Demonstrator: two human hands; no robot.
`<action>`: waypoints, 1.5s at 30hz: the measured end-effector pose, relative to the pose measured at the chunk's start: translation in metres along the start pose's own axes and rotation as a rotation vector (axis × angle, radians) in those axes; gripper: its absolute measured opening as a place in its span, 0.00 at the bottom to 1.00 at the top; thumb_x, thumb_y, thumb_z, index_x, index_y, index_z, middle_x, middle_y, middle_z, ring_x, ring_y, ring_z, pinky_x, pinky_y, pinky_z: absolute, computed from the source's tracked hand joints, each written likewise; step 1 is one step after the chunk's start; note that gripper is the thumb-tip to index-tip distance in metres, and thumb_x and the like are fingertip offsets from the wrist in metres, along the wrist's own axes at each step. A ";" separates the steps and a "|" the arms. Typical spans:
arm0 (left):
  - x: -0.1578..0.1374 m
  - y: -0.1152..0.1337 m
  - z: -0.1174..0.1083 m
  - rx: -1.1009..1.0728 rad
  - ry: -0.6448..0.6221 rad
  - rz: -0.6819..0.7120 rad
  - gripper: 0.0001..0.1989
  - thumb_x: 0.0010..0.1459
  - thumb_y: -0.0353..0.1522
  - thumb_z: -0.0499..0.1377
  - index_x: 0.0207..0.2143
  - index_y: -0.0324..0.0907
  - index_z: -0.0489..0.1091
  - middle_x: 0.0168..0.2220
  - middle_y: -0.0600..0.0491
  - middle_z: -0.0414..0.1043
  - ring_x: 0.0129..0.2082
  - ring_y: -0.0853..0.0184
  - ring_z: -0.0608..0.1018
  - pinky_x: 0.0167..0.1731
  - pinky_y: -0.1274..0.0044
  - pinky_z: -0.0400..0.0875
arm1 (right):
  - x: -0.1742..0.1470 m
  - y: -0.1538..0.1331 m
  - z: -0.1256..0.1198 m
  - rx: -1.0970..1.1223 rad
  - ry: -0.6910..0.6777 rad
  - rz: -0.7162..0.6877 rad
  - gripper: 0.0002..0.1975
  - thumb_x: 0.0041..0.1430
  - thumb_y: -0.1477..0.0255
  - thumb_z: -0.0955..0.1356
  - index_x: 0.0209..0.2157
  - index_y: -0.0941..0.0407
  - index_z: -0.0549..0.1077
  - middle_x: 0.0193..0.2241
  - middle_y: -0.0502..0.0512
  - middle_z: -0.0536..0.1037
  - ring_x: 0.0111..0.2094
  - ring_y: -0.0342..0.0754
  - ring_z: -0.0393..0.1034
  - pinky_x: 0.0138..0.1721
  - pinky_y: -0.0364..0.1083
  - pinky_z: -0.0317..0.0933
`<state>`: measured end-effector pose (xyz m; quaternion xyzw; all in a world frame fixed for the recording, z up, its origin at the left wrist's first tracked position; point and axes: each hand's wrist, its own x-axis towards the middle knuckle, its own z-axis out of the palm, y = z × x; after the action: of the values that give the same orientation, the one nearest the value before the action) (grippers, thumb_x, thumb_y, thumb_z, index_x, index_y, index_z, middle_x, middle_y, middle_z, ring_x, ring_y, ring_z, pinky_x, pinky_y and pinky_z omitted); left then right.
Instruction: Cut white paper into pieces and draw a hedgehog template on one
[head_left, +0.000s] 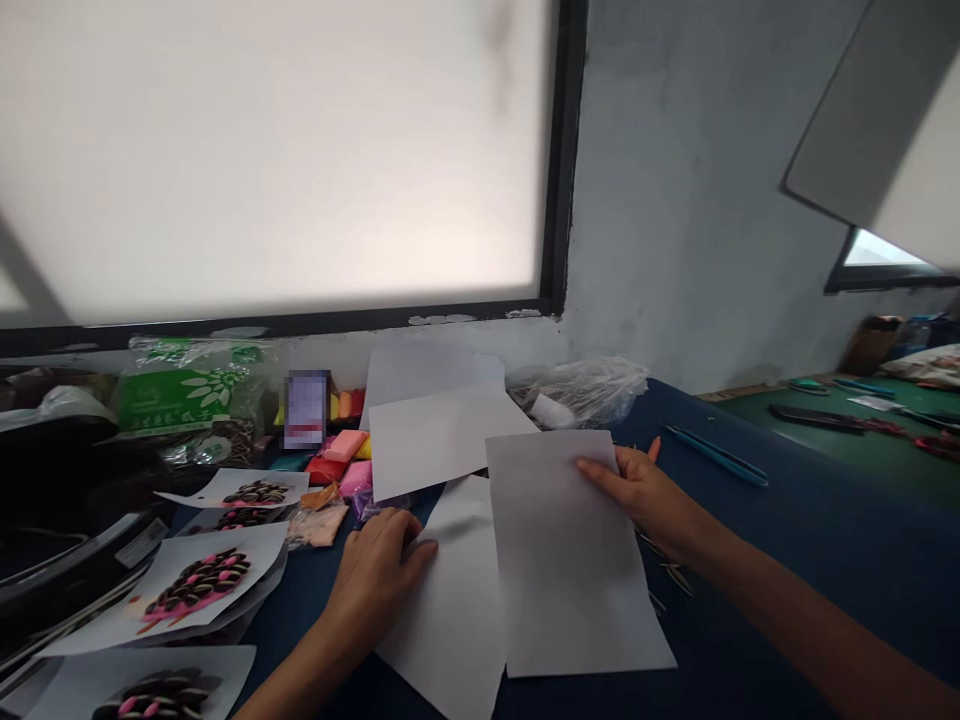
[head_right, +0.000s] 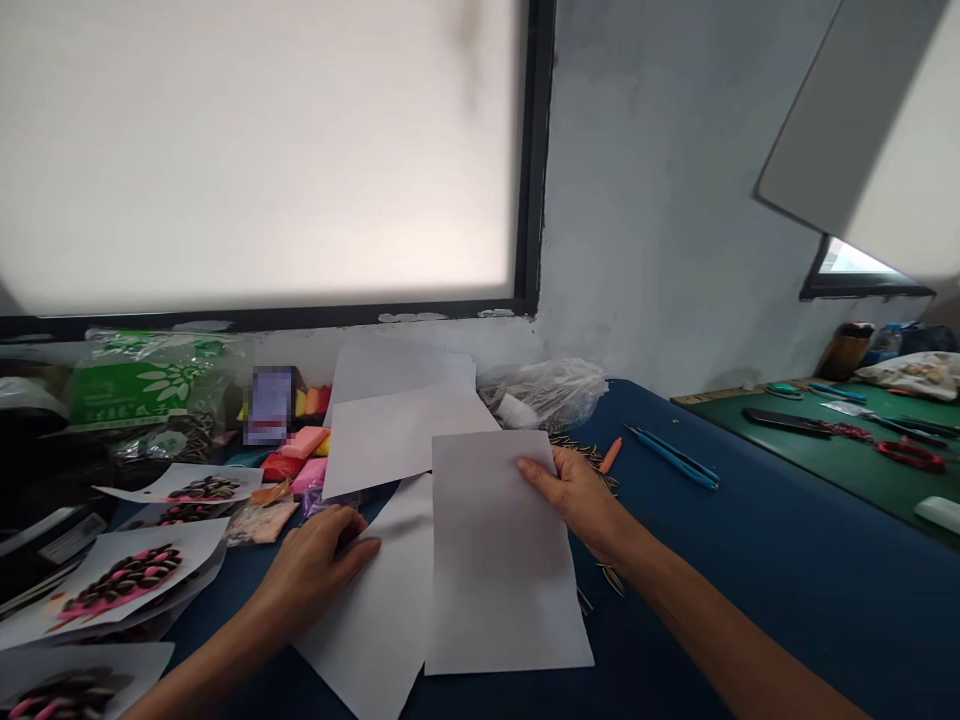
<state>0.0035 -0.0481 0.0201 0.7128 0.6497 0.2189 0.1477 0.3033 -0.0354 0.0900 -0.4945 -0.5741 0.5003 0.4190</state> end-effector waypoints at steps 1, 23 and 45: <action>0.000 -0.001 0.000 -0.025 -0.008 0.005 0.05 0.52 0.37 0.54 0.28 0.45 0.65 0.31 0.51 0.71 0.35 0.55 0.73 0.33 0.69 0.61 | 0.000 0.000 0.000 -0.021 -0.015 -0.009 0.13 0.57 0.58 0.72 0.36 0.54 0.79 0.31 0.57 0.82 0.40 0.60 0.78 0.45 0.60 0.71; 0.013 -0.020 -0.045 -0.317 0.419 0.022 0.32 0.51 0.38 0.56 0.59 0.39 0.62 0.70 0.42 0.45 0.70 0.48 0.43 0.65 0.57 0.40 | -0.005 0.000 0.013 0.053 0.052 0.012 0.06 0.62 0.70 0.69 0.38 0.56 0.77 0.33 0.53 0.82 0.34 0.50 0.77 0.36 0.47 0.71; -0.019 0.005 -0.020 -1.140 -0.424 -0.241 0.30 0.45 0.50 0.72 0.44 0.40 0.76 0.36 0.48 0.82 0.36 0.54 0.83 0.34 0.72 0.77 | -0.003 0.018 0.016 -0.307 0.070 -0.158 0.23 0.60 0.54 0.68 0.20 0.54 0.64 0.17 0.46 0.67 0.19 0.44 0.62 0.22 0.43 0.55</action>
<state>-0.0029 -0.0688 0.0374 0.4715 0.4630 0.3669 0.6547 0.2904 -0.0404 0.0701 -0.5231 -0.6657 0.3549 0.3965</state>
